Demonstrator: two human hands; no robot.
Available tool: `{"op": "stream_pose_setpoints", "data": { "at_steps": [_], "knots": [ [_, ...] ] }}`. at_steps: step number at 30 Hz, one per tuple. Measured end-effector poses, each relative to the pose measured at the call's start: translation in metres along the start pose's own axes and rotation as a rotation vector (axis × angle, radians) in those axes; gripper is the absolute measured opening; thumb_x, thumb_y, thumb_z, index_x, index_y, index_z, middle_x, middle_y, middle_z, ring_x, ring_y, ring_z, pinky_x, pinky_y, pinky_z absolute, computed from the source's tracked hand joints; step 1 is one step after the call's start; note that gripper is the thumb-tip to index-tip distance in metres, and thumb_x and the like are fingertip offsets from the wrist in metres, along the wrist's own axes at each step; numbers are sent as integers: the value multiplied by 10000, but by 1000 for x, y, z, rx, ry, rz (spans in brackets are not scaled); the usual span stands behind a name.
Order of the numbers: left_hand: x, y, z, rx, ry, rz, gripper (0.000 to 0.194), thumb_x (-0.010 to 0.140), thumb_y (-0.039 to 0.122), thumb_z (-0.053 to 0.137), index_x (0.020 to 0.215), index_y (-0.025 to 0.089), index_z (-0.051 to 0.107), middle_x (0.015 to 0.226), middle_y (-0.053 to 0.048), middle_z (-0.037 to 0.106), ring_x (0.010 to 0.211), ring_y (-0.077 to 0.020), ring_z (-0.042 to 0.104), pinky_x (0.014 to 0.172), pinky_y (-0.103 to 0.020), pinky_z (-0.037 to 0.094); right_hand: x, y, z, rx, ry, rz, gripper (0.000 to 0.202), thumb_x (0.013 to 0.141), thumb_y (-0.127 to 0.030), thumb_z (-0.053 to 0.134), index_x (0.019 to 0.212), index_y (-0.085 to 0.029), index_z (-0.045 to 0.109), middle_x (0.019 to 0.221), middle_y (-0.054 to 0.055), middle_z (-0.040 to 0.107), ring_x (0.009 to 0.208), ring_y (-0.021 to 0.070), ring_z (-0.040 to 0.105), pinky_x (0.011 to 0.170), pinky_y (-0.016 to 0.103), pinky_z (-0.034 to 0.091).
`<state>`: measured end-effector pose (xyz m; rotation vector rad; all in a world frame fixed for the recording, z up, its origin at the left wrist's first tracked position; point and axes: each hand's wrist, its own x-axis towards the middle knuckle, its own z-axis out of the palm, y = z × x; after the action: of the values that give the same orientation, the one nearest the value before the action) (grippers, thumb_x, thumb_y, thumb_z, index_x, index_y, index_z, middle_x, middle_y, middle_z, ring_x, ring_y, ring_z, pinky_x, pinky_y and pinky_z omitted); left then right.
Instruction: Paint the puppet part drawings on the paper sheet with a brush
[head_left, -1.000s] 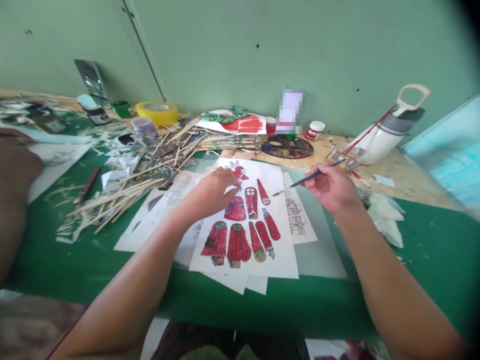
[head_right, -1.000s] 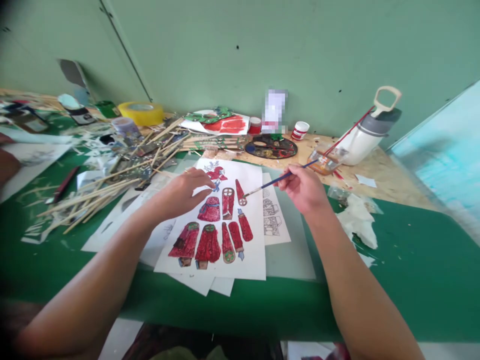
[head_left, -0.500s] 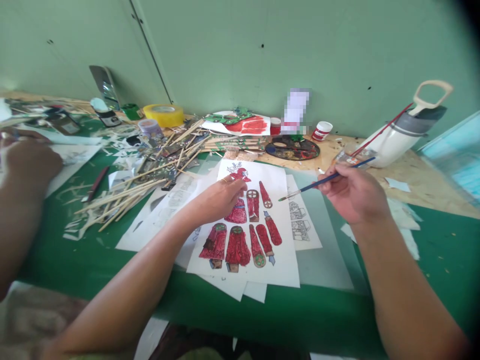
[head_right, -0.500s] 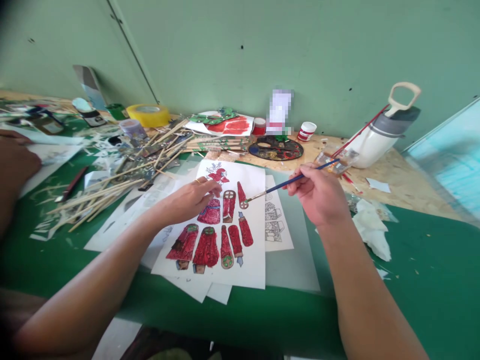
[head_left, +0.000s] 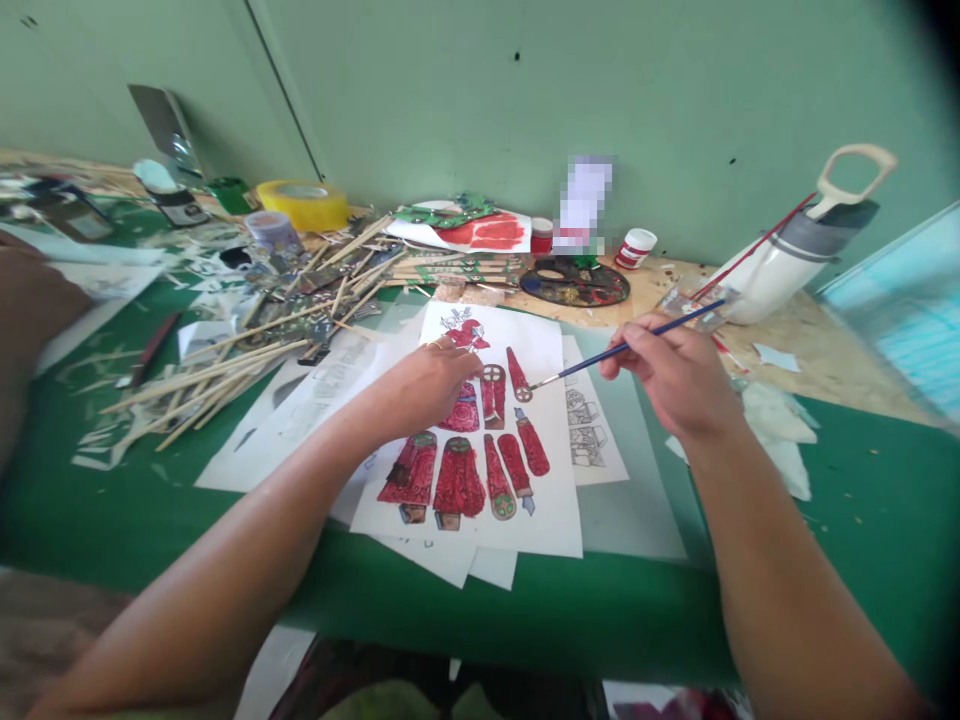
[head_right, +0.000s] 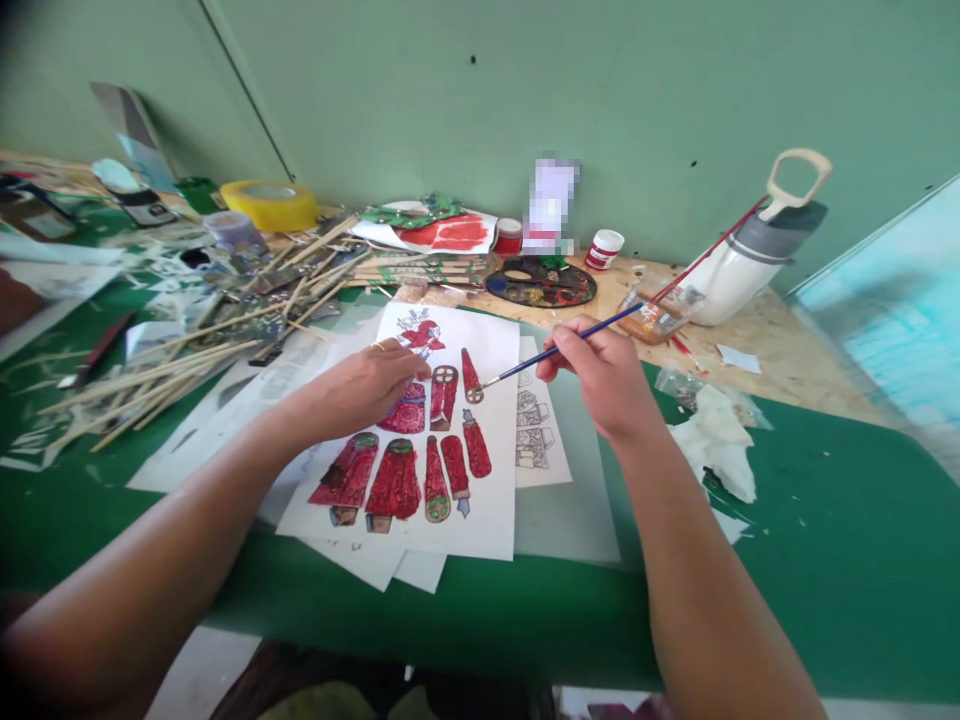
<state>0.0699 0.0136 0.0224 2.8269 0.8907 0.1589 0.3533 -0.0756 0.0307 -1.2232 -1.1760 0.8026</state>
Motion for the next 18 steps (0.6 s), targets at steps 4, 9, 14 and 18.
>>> {"op": "stream_pose_setpoints", "data": {
  "at_steps": [4,9,14,18],
  "knots": [
    [0,1,-2,-24,-14,51,380,919,67,375,1050,167,717,979,-86,711,980,-213,626,947,-367,491,-4,0,2,-154,-52,-26,172,962,-285,606,820,-212,673,693,-2,675,687,166,670,762,346,546],
    [1,1,-3,-23,-30,79,385,897,74,367,1025,139,724,950,-104,701,957,-227,606,958,-393,482,-7,-10,10,-338,-76,-28,185,959,-266,562,808,-214,656,689,10,702,716,176,679,755,335,538],
    [1,3,-4,-54,-19,62,379,892,90,364,1023,150,715,954,-103,706,954,-231,607,954,-400,486,-8,-15,15,-392,-89,6,212,941,-307,563,770,-220,653,692,25,708,723,186,678,731,331,544],
    [1,5,-6,-73,-1,43,327,898,110,381,932,177,698,887,-92,682,899,-226,590,903,-389,491,-7,-13,14,-387,-88,8,209,939,-333,571,784,-220,653,691,24,705,722,186,679,728,331,544]
  ]
}}
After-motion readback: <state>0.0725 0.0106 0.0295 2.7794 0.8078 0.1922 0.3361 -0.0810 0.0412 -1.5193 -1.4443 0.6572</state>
